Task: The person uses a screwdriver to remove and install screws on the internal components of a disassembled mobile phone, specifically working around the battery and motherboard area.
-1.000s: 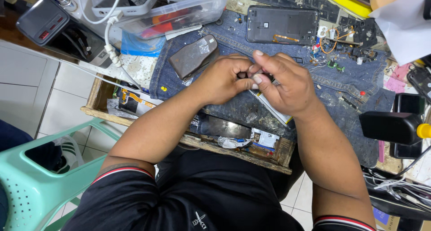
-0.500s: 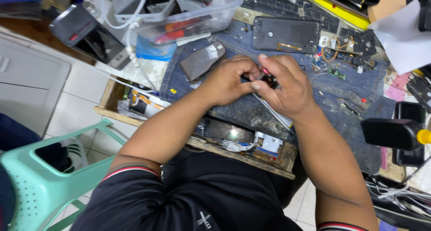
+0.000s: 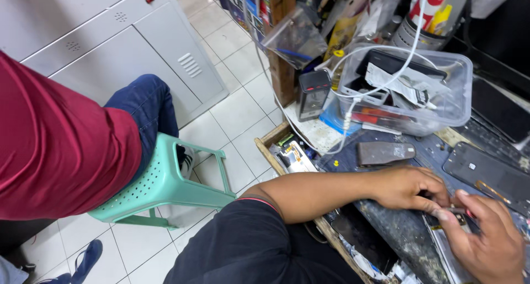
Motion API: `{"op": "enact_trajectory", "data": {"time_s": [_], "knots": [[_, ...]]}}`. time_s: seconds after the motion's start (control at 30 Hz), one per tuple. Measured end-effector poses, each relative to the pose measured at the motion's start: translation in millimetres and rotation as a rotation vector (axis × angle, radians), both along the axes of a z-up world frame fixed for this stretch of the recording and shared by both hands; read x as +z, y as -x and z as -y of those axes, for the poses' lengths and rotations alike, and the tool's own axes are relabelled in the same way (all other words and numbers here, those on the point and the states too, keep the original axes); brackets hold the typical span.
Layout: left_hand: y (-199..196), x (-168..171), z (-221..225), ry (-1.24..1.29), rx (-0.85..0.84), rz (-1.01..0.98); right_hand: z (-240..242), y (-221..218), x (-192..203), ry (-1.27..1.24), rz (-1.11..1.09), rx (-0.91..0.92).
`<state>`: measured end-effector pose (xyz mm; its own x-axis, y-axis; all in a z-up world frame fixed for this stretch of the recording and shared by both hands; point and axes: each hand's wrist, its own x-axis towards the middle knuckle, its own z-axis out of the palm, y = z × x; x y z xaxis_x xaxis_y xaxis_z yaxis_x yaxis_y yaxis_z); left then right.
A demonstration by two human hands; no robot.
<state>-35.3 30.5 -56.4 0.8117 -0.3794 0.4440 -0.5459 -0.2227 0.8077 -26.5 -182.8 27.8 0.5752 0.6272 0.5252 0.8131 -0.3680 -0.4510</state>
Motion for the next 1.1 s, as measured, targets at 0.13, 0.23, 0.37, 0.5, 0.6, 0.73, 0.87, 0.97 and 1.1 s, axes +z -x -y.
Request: {"op": "enact_trajectory", "data": {"time_s": [0.13,0.23,0.37,0.5,0.6,0.73,0.87,0.97,1.1], "knots": [[-3.0,-0.3,-1.6,-0.017,-0.019,0.093,0.5,-5.5,-2.0,-0.019,0.003,0.094],[2.5,13.4,-0.7,-0.032,0.034,0.079,-2.5,-5.4,-4.9,0.001,0.018,0.028],[6.4,23.7,2.3,-0.117,0.091,-0.123,-1.4,-3.9,-8.6,0.004,0.033,0.02],[-0.2,12.0,-0.9,-0.139,0.054,-0.153,5.4,-9.5,-10.2,-0.003,-0.075,0.099],[-2.4,-0.2,3.4,-0.062,0.064,0.043,4.3,-12.0,-14.2,0.041,-0.065,0.024],[-4.0,-4.2,3.3,-0.146,0.033,0.026,-1.7,-2.0,-10.0,0.135,-0.142,-0.123],[5.2,6.2,3.4,-0.127,0.096,0.058,-4.5,1.4,1.1,0.114,-0.048,-0.005],[3.6,12.9,5.5,-0.175,0.143,-0.069,-4.4,-2.1,1.1,0.106,0.023,0.009],[2.4,13.8,6.1,-0.293,0.164,-0.12,-2.8,0.5,1.1,0.211,0.022,-0.047]]}}
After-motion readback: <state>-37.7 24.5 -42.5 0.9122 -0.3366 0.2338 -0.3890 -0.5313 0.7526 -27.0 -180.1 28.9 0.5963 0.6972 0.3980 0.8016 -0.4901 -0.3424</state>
